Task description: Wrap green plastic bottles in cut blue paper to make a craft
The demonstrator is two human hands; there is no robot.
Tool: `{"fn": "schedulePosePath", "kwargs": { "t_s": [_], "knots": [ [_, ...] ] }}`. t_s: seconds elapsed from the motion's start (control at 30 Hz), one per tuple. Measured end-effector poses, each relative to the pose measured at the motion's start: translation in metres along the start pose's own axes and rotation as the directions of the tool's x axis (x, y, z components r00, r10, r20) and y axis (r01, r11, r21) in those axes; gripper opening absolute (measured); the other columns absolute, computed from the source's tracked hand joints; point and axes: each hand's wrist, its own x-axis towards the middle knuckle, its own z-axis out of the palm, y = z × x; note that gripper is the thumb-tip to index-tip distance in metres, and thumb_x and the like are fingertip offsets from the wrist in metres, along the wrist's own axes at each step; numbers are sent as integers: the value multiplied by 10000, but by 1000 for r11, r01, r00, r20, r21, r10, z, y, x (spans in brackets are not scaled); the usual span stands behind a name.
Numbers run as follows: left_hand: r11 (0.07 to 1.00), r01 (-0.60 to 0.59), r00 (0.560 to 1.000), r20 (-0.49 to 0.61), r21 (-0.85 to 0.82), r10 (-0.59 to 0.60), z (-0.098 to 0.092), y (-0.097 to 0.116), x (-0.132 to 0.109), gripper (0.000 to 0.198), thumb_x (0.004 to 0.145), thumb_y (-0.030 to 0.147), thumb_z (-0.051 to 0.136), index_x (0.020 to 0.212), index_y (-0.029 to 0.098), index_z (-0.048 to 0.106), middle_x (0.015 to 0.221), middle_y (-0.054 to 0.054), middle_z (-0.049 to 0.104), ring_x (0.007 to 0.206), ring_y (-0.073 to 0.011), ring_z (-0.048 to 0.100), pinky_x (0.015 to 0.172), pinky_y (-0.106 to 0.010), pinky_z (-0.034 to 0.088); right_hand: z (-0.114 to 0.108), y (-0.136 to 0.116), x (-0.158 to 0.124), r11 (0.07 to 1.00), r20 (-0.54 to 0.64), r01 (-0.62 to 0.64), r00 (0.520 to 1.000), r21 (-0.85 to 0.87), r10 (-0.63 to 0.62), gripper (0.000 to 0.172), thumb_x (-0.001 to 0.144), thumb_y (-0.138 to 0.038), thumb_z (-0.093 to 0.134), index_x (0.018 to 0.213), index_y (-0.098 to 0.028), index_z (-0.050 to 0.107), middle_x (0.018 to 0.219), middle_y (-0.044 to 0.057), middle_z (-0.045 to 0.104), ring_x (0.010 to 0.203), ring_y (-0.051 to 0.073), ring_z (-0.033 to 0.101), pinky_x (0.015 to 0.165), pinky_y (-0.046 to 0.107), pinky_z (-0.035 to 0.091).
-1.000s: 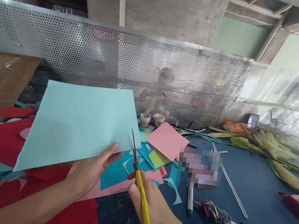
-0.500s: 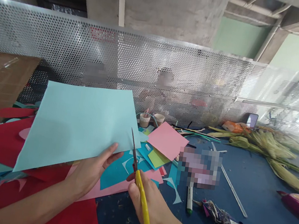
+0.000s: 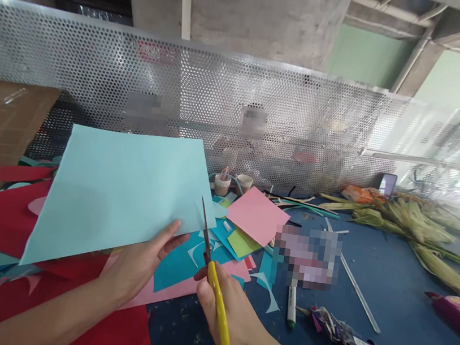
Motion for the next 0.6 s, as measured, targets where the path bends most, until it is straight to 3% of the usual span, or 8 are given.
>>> {"fn": "schedulePosePath", "kwargs": {
  "t_s": [0.3, 0.6],
  "knots": [
    [999, 3, 1000, -8, -32, -3, 3, 4, -2, 487, 844, 158, 676, 1309, 271, 585, 1221, -48, 696, 858, -222, 741, 926, -377, 565, 1, -2, 1, 1000, -6, 11, 1000, -7, -11, 604, 936, -697, 203, 1010, -210, 552, 693, -16, 449, 514, 120, 423, 450, 224, 387],
    [1000, 7, 1000, -1, -30, -7, 3, 4, -2, 533, 847, 163, 670, 1350, 288, 543, 1224, -41, 695, 870, -229, 742, 946, -392, 556, 0, -8, 1, 994, 59, -53, 997, 100, 47, 572, 924, -710, 235, 932, -208, 511, 693, -44, 376, 451, 83, 366, 405, 211, 356]
  ]
}}
